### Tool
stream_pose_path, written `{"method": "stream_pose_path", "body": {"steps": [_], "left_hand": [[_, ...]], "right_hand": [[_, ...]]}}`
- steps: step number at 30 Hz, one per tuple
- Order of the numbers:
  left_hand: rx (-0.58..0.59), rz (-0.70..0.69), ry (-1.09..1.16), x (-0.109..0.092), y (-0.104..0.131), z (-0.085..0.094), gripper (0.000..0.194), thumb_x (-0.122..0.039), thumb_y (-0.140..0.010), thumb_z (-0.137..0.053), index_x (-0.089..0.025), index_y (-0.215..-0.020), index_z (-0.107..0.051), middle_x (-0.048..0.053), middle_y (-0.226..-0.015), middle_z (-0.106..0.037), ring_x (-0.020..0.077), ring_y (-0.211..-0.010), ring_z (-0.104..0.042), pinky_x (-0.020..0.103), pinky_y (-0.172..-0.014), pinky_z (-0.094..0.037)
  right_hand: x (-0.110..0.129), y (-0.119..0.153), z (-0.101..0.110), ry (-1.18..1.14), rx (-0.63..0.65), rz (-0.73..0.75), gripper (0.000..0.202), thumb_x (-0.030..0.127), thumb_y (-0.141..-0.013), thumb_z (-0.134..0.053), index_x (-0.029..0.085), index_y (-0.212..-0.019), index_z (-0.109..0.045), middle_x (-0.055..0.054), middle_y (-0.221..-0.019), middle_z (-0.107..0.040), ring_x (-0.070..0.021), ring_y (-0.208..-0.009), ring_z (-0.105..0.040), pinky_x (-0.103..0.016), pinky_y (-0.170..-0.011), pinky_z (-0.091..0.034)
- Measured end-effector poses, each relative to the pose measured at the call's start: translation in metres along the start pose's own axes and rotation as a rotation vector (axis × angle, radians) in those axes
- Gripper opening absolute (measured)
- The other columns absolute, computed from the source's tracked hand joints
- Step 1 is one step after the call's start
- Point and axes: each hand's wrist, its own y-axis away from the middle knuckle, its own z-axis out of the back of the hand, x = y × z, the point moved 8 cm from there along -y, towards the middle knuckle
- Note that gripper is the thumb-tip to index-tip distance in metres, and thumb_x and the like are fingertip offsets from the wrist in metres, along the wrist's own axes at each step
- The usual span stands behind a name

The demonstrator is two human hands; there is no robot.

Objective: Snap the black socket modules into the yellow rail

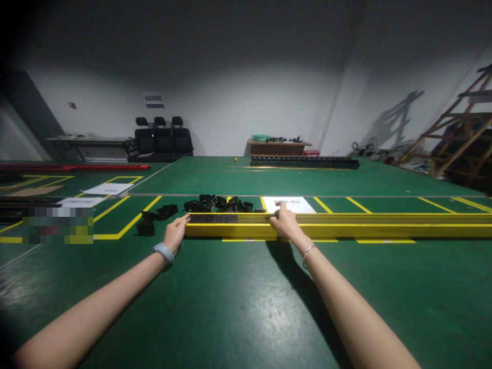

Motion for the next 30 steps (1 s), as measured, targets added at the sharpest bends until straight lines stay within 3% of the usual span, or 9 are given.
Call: {"method": "stream_pose_path", "body": {"steps": [6, 10, 12, 16, 18, 21, 30], "left_hand": [[0.010, 0.005, -0.015, 0.000, 0.001, -0.001, 0.038, -0.025, -0.080, -0.048, -0.009, -0.110, -0.065, 0.014, -0.118, -0.063, 0.0223, -0.109, -0.057, 0.032, -0.097, -0.040], [0.004, 0.008, -0.015, -0.001, 0.001, 0.000, 0.036, -0.025, -0.080, -0.048, -0.010, -0.108, -0.067, 0.013, -0.117, -0.063, 0.0221, -0.108, -0.057, 0.032, -0.096, -0.041], [0.000, 0.007, -0.012, -0.001, 0.001, 0.000, 0.036, -0.026, -0.080, -0.049, -0.011, -0.107, -0.067, 0.013, -0.117, -0.064, 0.0219, -0.108, -0.058, 0.032, -0.095, -0.041], [-0.011, 0.007, 0.000, 0.000, -0.001, 0.000, 0.035, -0.025, -0.079, -0.049, -0.011, -0.105, -0.068, 0.012, -0.115, -0.064, 0.0220, -0.107, -0.058, 0.032, -0.096, -0.041], [-0.019, 0.007, 0.009, 0.000, -0.001, 0.000, 0.035, -0.025, -0.078, -0.050, -0.012, -0.104, -0.068, 0.012, -0.115, -0.065, 0.0222, -0.108, -0.058, 0.033, -0.097, -0.040], [-0.024, 0.004, 0.014, 0.000, -0.001, 0.000, 0.034, -0.024, -0.077, -0.051, -0.012, -0.103, -0.069, 0.012, -0.115, -0.064, 0.0224, -0.108, -0.058, 0.033, -0.098, -0.039], [-0.017, 0.002, 0.019, 0.003, -0.001, 0.000, 0.035, -0.025, -0.077, -0.051, -0.014, -0.105, -0.068, 0.011, -0.116, -0.064, 0.0220, -0.108, -0.058, 0.033, -0.098, -0.039]], "right_hand": [[-0.006, -0.002, -0.002, 0.011, -0.001, 0.011, 0.045, 0.015, -0.074, -0.046, 0.016, -0.119, -0.041, -0.011, -0.104, -0.068, -0.0218, -0.095, -0.062, -0.033, -0.084, -0.042], [-0.014, -0.007, 0.000, 0.046, -0.016, 0.004, 0.040, 0.019, -0.074, -0.046, 0.018, -0.114, -0.047, -0.008, -0.102, -0.069, -0.0239, -0.101, -0.060, -0.049, -0.101, -0.027], [-0.024, -0.010, 0.003, 0.091, -0.005, 0.015, 0.038, 0.028, -0.075, -0.048, 0.021, -0.112, -0.051, -0.006, -0.102, -0.069, -0.0259, -0.104, -0.058, -0.056, -0.103, -0.017], [-0.059, -0.015, 0.012, 0.267, 0.027, -0.059, 0.056, 0.060, -0.071, -0.052, 0.026, -0.115, -0.056, -0.010, -0.108, -0.065, -0.0358, -0.108, -0.053, -0.066, -0.096, -0.015], [-0.072, -0.016, 0.015, 0.308, 0.039, -0.083, 0.066, 0.071, -0.068, -0.050, 0.025, -0.115, -0.057, -0.011, -0.107, -0.065, -0.0376, -0.108, -0.053, -0.066, -0.095, -0.016], [-0.075, -0.016, 0.015, 0.317, 0.035, -0.089, 0.070, 0.075, -0.066, -0.048, 0.023, -0.111, -0.059, -0.013, -0.105, -0.065, -0.0365, -0.105, -0.054, -0.060, -0.094, -0.024], [-0.073, -0.019, 0.015, 0.289, 0.042, -0.091, 0.057, 0.060, -0.070, -0.052, 0.022, -0.111, -0.054, -0.010, -0.097, -0.066, -0.0334, -0.102, -0.055, -0.051, -0.091, -0.032]]}}
